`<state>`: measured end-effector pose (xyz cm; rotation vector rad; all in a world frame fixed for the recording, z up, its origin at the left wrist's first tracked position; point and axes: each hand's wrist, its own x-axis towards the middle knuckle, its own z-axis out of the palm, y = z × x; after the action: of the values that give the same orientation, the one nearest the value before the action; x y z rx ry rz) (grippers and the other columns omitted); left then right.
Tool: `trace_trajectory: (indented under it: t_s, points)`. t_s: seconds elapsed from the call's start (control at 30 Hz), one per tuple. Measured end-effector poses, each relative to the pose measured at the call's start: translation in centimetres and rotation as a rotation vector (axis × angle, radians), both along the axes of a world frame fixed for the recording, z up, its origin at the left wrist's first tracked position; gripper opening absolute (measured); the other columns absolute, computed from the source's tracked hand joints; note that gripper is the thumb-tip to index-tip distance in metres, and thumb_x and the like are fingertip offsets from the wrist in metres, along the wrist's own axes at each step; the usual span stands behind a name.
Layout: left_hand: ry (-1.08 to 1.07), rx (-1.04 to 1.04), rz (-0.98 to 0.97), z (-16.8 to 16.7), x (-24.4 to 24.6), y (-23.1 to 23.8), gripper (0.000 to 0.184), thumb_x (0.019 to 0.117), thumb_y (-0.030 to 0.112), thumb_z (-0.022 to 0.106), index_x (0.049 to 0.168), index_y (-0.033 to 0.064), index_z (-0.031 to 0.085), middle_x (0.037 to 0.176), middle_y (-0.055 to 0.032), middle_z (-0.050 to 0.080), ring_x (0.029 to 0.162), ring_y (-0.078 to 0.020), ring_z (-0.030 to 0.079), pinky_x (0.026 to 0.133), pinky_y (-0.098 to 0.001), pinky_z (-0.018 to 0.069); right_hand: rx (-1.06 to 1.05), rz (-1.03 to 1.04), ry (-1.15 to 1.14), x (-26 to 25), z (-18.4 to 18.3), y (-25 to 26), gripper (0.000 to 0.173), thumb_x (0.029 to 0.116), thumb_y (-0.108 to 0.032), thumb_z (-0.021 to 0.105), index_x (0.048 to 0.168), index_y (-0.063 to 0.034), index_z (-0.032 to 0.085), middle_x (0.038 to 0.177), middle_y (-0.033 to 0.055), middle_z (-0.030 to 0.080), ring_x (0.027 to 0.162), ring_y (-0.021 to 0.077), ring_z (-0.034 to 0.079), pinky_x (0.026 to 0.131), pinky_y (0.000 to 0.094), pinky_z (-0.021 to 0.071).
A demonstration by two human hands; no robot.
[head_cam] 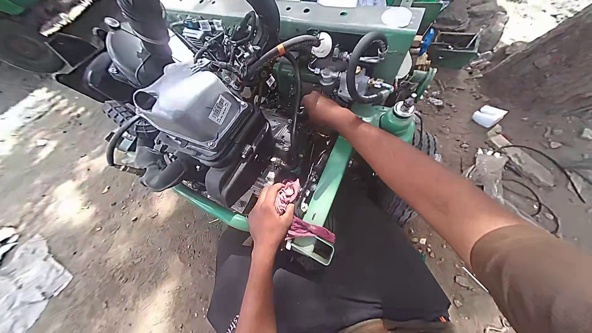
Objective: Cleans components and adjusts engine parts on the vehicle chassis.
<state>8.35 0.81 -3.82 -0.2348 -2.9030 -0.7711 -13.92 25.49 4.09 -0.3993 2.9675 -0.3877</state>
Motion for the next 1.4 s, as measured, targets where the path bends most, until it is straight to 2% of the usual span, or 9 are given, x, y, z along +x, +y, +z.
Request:
trace_trajectory:
  t_s: [0.23, 0.43, 0.6, 0.77, 0.87, 0.93, 1.07, 1.27, 1.4]
  points:
    - [0.028, 0.021, -0.006, 0.0, 0.1, 0.1, 0.049, 0.0805, 0.036, 0.063, 0.126, 0.0203, 0.069, 0.121, -0.0042, 0.07, 0.099, -0.0258, 0.071, 0.074, -0.0533, 0.0578, 0.115, -0.088, 0.034, 0.8, 0.8, 0.4, 0.014, 0.0892, -0.004, 0.07, 0.101, 0.0022, 0.068, 0.11, 0.0251, 0.069, 0.108, 0.0441, 0.067, 0.087, 0.0639, 0.0542]
    - [0.041, 0.037, -0.03, -0.3, 0.2, -0.1, 0.049, 0.0794, 0.038, 0.063, 0.125, 0.021, 0.07, 0.122, -0.0034, 0.07, 0.1, -0.0241, 0.071, 0.075, -0.0507, 0.0584, -0.073, -0.113, 0.039, -0.6, -0.4, 0.2, 0.028, 0.0853, -0.007, 0.076, 0.11, 0.0035, 0.068, 0.113, 0.0253, 0.068, 0.109, 0.0422, 0.067, 0.093, 0.0629, 0.053]
    - [0.108, 0.03, -0.049, -0.7, -0.1, -0.2, 0.049, 0.0787, 0.038, 0.064, 0.123, 0.0198, 0.071, 0.12, -0.0025, 0.072, 0.1, -0.0225, 0.071, 0.075, -0.0477, 0.0586, -0.023, -0.031, 0.063, -1.0, -0.2, 0.1, 0.024, 0.0833, -0.009, 0.078, 0.1, 0.0036, 0.067, 0.102, 0.0231, 0.069, 0.1, 0.0395, 0.068, 0.088, 0.0599, 0.0538]
    - [0.14, 0.032, -0.057, -0.9, -0.3, -0.2, 0.049, 0.0786, 0.039, 0.063, 0.122, 0.0191, 0.071, 0.118, -0.0024, 0.072, 0.099, -0.0214, 0.072, 0.074, -0.0461, 0.0588, 0.135, 0.089, -0.03, -1.8, 1.5, 0.3, 0.02, 0.0865, -0.009, 0.076, 0.101, 0.0009, 0.066, 0.1, 0.0213, 0.068, 0.096, 0.0385, 0.068, 0.083, 0.0597, 0.0526]
    - [0.15, 0.027, -0.058, -1.0, -0.3, -0.2, 0.049, 0.0781, 0.04, 0.062, 0.121, 0.0192, 0.072, 0.117, -0.0026, 0.072, 0.1, -0.0223, 0.072, 0.074, -0.046, 0.0584, 0.229, 0.043, -0.081, -0.6, 2.3, 0.3, 0.024, 0.0914, -0.015, 0.073, 0.106, 0.001, 0.065, 0.107, 0.0232, 0.067, 0.104, 0.0417, 0.066, 0.083, 0.0637, 0.0523]
    - [0.165, 0.03, -0.056, -1.0, -0.5, -0.1, 0.049, 0.0777, 0.041, 0.061, 0.12, 0.0188, 0.072, 0.117, -0.0031, 0.072, 0.099, -0.0227, 0.072, 0.073, -0.046, 0.0582, 0.21, 0.001, -0.059, -0.2, 2.1, 0.5, 0.024, 0.093, -0.016, 0.072, 0.111, -0.0001, 0.067, 0.112, 0.023, 0.068, 0.109, 0.0422, 0.066, 0.087, 0.0644, 0.0521]
    - [0.16, 0.032, -0.062, -1.3, -0.3, -0.4, 0.049, 0.0777, 0.042, 0.061, 0.12, 0.0185, 0.072, 0.119, -0.0039, 0.072, 0.102, -0.0217, 0.071, 0.075, -0.0453, 0.0581, 0.116, 0.008, -0.006, -1.9, 0.2, 0.5, 0.024, 0.0874, -0.016, 0.077, 0.103, -0.0005, 0.067, 0.105, 0.0197, 0.068, 0.102, 0.0365, 0.067, 0.087, 0.0579, 0.0536]
    - [0.197, 0.054, -0.077, -1.4, -0.5, -0.5, 0.052, 0.0763, 0.044, 0.061, 0.118, 0.016, 0.073, 0.118, -0.0042, 0.073, 0.102, -0.0208, 0.072, 0.077, -0.0423, 0.059, 0.066, -0.076, -0.018, -1.3, -0.4, 0.1, 0.024, 0.0973, -0.018, 0.065, 0.115, -0.0015, 0.067, 0.113, 0.0223, 0.069, 0.109, 0.0407, 0.067, 0.092, 0.0625, 0.0524]
    - [0.071, 0.074, -0.13, -0.9, -0.6, -0.7, 0.052, 0.0804, 0.041, 0.069, 0.122, 0.0104, 0.072, 0.12, -0.0105, 0.072, 0.106, -0.027, 0.071, 0.085, -0.048, 0.0586, 0.171, -0.003, -0.069, -0.5, 0.5, -1.0, 0.019, 0.0993, -0.014, 0.06, 0.113, -0.0049, 0.07, 0.11, 0.0222, 0.071, 0.108, 0.0421, 0.067, 0.09, 0.0628, 0.0521]
